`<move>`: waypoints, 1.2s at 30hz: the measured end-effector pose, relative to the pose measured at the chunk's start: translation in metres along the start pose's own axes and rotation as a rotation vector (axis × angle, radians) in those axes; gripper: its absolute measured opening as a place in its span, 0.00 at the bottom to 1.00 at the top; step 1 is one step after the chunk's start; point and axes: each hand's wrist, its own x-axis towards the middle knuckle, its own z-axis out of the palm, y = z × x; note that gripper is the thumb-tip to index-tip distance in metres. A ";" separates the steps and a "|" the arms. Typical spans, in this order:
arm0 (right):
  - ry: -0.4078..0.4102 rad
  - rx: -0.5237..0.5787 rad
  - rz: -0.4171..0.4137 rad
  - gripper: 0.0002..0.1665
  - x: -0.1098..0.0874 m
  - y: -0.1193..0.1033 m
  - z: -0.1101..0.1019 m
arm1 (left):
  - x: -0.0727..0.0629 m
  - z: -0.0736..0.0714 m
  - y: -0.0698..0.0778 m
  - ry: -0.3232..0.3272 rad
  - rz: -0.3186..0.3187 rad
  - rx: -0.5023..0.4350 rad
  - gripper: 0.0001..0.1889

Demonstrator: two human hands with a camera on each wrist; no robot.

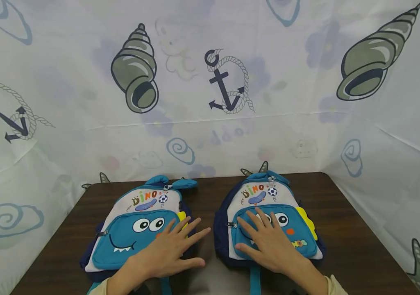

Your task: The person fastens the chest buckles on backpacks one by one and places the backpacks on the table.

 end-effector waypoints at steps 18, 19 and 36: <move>-0.017 0.031 0.015 0.40 -0.006 0.005 0.000 | 0.013 0.007 0.012 -0.081 -0.020 0.014 0.38; -0.022 0.030 0.017 0.40 -0.006 0.005 0.000 | 0.014 0.008 0.013 -0.081 -0.023 0.018 0.38; -0.065 0.041 0.054 0.41 -0.008 0.007 0.001 | 0.025 0.017 0.022 -0.086 0.000 0.034 0.37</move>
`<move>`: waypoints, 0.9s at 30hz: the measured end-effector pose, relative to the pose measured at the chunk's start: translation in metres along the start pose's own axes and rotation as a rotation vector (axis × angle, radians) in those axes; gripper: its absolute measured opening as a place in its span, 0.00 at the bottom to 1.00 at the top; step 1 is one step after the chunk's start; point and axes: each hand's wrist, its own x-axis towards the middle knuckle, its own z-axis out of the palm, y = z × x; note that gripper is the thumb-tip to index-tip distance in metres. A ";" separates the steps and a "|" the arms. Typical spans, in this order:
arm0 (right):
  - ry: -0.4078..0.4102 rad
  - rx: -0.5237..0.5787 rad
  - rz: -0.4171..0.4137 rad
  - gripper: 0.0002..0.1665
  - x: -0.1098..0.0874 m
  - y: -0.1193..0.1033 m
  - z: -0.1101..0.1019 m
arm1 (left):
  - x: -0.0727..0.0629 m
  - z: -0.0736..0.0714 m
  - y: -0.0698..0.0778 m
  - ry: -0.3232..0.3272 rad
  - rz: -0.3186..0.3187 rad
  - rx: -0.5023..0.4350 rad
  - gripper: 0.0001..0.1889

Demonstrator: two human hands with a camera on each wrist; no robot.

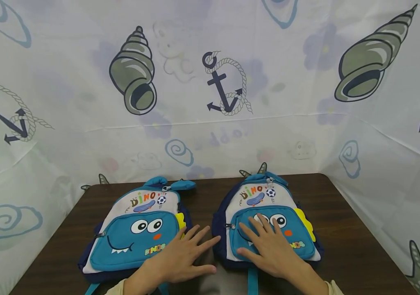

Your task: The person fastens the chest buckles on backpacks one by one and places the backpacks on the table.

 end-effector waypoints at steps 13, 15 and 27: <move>0.010 0.001 0.001 0.42 -0.003 0.003 0.002 | 0.008 0.011 0.009 0.028 0.023 -0.015 0.37; 0.014 0.000 0.000 0.42 -0.003 0.004 0.003 | 0.009 0.012 0.009 0.029 0.025 -0.014 0.37; 0.005 0.008 0.020 0.43 -0.004 0.004 0.007 | 0.019 0.022 0.013 0.025 0.071 -0.107 0.36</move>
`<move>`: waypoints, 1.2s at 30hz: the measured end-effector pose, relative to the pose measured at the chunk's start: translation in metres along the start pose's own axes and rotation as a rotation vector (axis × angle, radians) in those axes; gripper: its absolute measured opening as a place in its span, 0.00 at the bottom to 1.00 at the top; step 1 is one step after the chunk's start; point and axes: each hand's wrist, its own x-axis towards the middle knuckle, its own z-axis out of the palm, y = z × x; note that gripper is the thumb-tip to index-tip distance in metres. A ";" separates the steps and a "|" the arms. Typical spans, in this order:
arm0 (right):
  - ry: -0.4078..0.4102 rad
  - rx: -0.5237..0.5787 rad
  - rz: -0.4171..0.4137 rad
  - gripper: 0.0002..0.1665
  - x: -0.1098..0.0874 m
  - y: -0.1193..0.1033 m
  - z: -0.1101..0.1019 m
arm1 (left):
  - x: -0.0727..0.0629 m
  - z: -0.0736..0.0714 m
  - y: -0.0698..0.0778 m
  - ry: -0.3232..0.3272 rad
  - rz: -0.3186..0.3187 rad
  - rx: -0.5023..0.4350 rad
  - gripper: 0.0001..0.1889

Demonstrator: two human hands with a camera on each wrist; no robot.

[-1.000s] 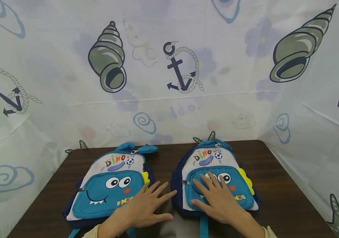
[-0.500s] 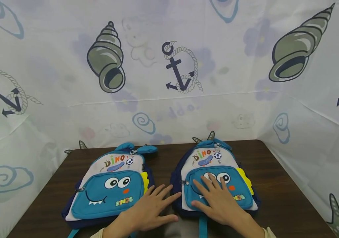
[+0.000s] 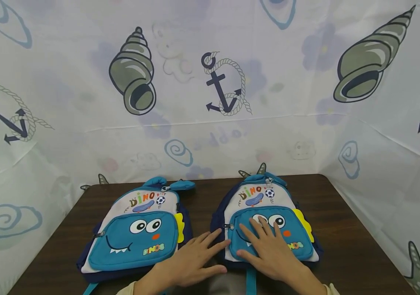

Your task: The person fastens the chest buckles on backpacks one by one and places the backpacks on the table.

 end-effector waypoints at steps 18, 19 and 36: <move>0.004 0.010 0.057 0.43 -0.001 0.001 0.013 | 0.010 0.029 0.008 0.162 -0.165 -0.652 0.40; 0.006 0.003 0.062 0.43 -0.001 0.002 0.014 | 0.012 0.031 0.010 0.175 -0.183 -0.682 0.40; 0.050 -0.026 0.107 0.44 0.013 0.005 0.018 | 0.034 0.032 0.021 0.420 -0.559 -1.270 0.45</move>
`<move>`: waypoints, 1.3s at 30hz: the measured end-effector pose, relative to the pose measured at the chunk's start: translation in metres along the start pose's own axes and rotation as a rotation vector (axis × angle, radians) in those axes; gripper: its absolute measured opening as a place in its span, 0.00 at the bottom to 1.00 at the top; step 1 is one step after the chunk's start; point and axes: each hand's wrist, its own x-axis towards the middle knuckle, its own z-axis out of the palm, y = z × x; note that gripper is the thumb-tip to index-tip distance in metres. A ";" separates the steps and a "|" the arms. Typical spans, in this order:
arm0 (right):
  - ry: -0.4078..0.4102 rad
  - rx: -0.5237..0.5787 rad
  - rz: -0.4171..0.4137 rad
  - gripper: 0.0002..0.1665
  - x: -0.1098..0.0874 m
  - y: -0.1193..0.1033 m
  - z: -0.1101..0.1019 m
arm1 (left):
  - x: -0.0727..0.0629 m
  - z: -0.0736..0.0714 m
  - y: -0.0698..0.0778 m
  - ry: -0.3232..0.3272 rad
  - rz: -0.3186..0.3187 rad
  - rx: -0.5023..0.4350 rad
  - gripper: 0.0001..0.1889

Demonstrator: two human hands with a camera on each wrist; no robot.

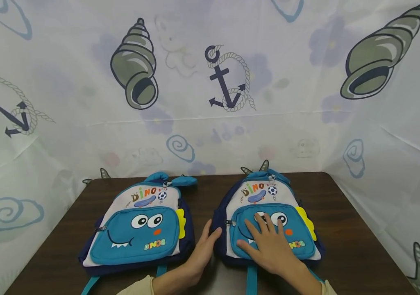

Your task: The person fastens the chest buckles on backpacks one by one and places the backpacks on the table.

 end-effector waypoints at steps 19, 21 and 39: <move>0.034 -0.033 0.029 0.45 0.010 0.003 0.009 | 0.009 0.011 -0.007 0.094 0.112 -0.107 0.33; 0.028 -0.027 0.037 0.45 0.009 0.003 0.010 | 0.008 0.014 -0.007 0.091 0.133 -0.112 0.33; 0.039 -0.028 0.041 0.44 0.009 0.003 0.013 | 0.002 0.017 -0.011 0.037 0.151 -0.065 0.40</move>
